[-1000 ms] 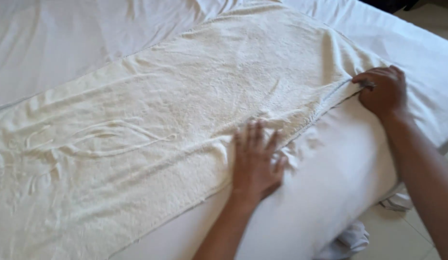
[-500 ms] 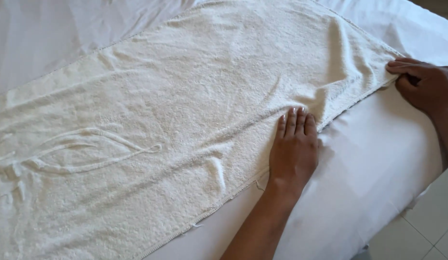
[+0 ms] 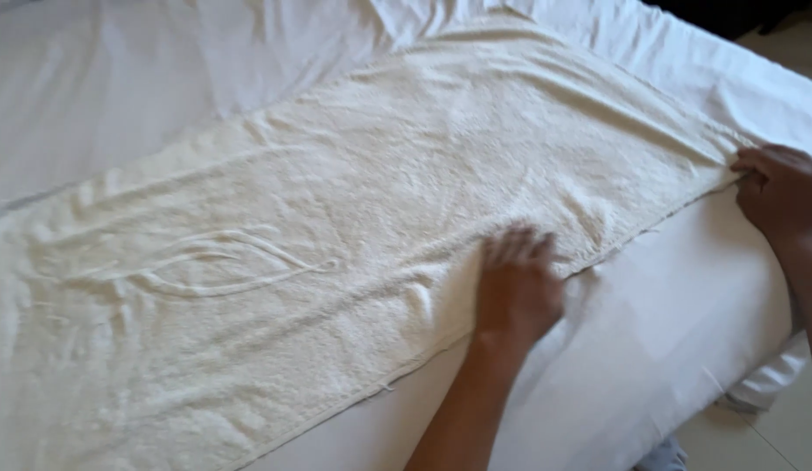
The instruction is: The person folds a white towel on a bed, smoothing it out and aligning the edges. They then move to a wooden TV stand and wipe its surface using a red and white striped cloth.
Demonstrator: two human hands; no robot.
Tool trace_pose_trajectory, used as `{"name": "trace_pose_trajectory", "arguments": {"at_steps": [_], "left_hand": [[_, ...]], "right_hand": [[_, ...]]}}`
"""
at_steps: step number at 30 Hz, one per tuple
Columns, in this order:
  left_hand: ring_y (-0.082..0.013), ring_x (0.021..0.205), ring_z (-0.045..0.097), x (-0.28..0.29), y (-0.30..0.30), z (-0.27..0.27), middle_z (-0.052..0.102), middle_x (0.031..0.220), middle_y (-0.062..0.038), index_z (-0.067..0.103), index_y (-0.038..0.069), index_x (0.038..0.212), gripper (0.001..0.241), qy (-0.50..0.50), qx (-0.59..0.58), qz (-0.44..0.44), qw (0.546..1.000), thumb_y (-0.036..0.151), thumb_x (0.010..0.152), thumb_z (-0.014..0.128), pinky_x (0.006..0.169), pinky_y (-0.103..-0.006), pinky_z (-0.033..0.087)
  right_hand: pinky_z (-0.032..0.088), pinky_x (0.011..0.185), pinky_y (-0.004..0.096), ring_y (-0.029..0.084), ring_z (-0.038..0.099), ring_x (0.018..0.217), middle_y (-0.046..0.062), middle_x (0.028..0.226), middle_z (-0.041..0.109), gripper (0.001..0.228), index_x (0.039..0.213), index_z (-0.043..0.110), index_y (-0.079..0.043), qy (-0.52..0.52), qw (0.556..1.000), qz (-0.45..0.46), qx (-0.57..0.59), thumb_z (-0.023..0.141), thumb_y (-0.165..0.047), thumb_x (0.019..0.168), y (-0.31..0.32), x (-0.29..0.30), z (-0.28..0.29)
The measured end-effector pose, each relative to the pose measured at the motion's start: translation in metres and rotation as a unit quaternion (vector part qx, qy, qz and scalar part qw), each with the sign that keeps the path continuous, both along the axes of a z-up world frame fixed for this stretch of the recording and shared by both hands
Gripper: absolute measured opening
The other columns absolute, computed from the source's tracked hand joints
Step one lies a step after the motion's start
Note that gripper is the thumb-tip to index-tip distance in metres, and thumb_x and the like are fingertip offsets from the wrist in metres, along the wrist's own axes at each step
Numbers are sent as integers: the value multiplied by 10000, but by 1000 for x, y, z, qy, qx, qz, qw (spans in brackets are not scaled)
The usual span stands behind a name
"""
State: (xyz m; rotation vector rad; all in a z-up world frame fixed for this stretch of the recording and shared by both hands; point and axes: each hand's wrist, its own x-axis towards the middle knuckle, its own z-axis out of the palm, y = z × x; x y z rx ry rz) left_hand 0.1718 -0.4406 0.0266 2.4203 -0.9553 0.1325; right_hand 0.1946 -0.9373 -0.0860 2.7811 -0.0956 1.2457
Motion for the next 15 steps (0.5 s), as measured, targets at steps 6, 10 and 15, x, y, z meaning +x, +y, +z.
{"name": "trace_pose_trajectory", "arguments": {"at_steps": [6,10,15], "left_hand": [[-315,1535,195,10,130,-17,245,1658,-114,368,159,1550,604,-7,131,231,964,338,973,376,1224,-573,87],[-314,1548,179,-24,233,1,241,1668,-99,369,189,1556,602,-15,144,306,941,412,996,370,1236,-582,85],[-310,1558,161,-65,355,-8,228,1681,-83,382,226,1551,624,-6,154,422,894,445,967,384,1236,-579,55]], "right_hand": [[487,1182,313,231,648,1243,37,1292,751,119,1070,734,-131,-48,997,2,-53,630,-180,1038,11,17,-19],[491,1114,345,238,674,1123,66,1192,753,145,1031,729,-163,35,994,94,41,621,-245,1081,178,-15,66],[321,1081,542,333,511,1250,108,1363,573,404,1274,654,-202,161,978,117,63,614,-420,936,384,-21,99]]}}
